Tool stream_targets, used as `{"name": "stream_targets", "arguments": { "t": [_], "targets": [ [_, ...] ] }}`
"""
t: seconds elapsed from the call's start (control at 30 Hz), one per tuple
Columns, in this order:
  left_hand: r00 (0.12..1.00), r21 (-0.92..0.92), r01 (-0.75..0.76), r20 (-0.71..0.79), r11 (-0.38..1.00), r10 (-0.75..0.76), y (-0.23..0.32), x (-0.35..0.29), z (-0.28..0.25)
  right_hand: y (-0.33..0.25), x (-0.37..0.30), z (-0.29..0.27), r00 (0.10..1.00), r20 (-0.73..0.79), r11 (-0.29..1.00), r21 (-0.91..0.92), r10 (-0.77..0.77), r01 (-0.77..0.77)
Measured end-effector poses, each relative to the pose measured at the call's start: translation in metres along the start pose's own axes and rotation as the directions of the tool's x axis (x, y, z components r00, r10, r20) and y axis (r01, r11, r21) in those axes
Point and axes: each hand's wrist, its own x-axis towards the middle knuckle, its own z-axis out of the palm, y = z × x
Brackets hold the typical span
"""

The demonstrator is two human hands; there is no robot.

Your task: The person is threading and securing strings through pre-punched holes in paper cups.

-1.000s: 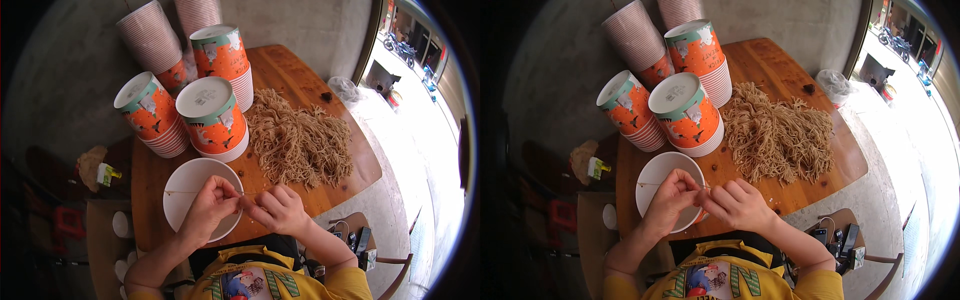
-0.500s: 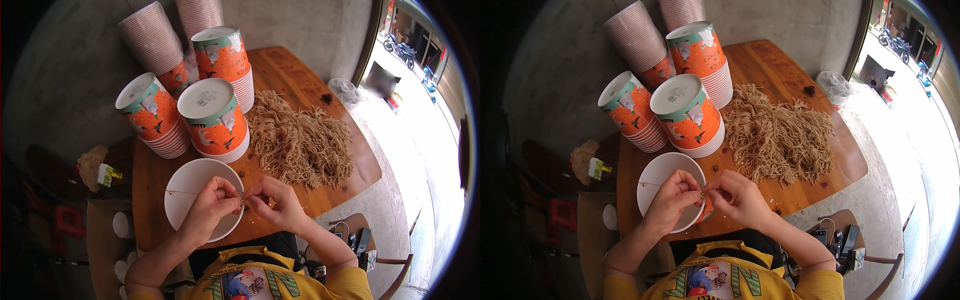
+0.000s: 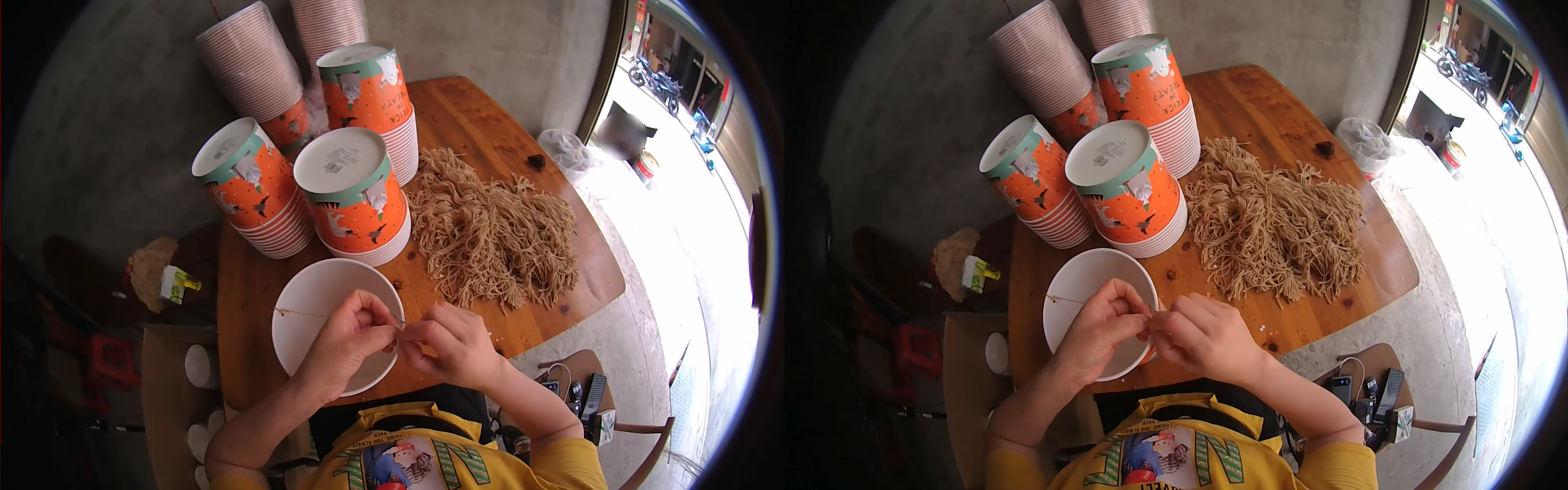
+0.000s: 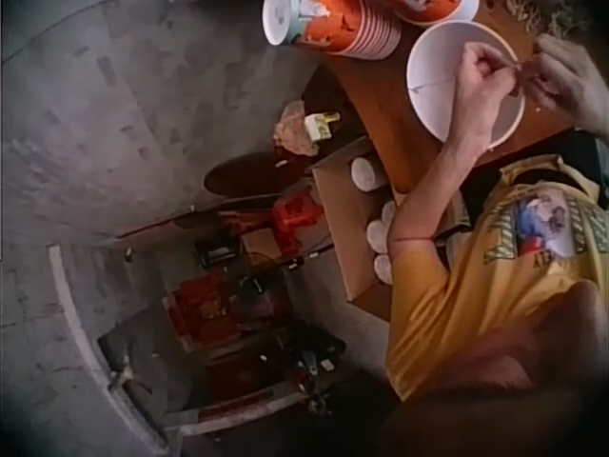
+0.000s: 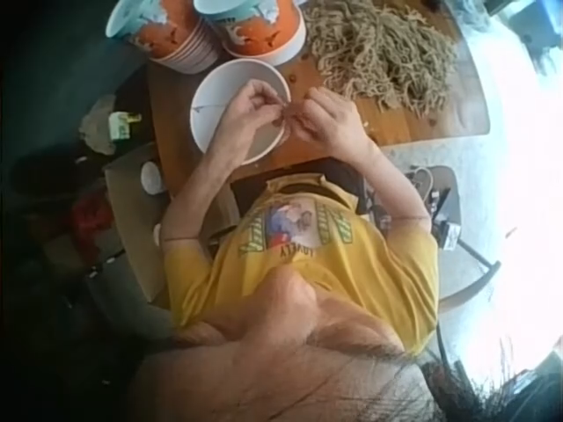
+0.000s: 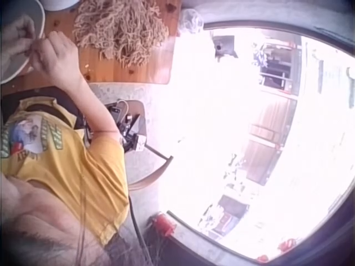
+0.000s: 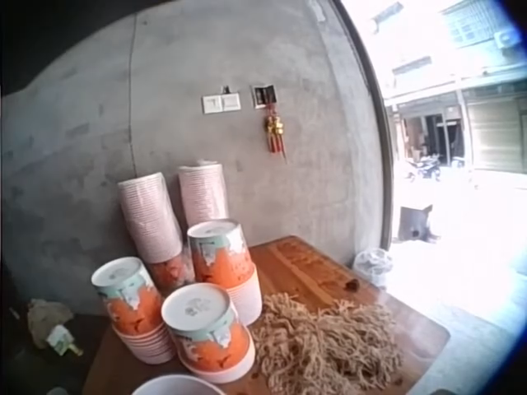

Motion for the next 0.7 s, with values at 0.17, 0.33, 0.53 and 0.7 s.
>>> {"name": "stream_targets", "arguments": {
  "t": [0.17,0.33,0.53,0.7],
  "targets": [
    [1.0,-0.005,0.002,0.028,1.0,-0.001,-0.003,0.002,-0.006,0.005,-0.004,0.001,0.976,0.062,0.966,0.141,0.21,-0.217],
    [0.998,-0.092,0.026,0.061,0.995,-0.021,-0.003,0.003,-0.007,-0.002,-0.005,-0.005,0.857,0.243,0.774,0.369,0.454,-0.515],
    [0.998,-0.147,0.042,0.045,0.988,-0.036,-0.001,0.003,-0.006,-0.008,-0.005,-0.007,0.88,0.231,0.778,0.411,0.414,-0.474],
    [0.999,-0.096,0.02,0.042,0.995,-0.016,-0.002,0.003,-0.005,-0.005,-0.003,-0.001,0.957,0.119,0.92,0.268,0.264,-0.287]
  ]
}}
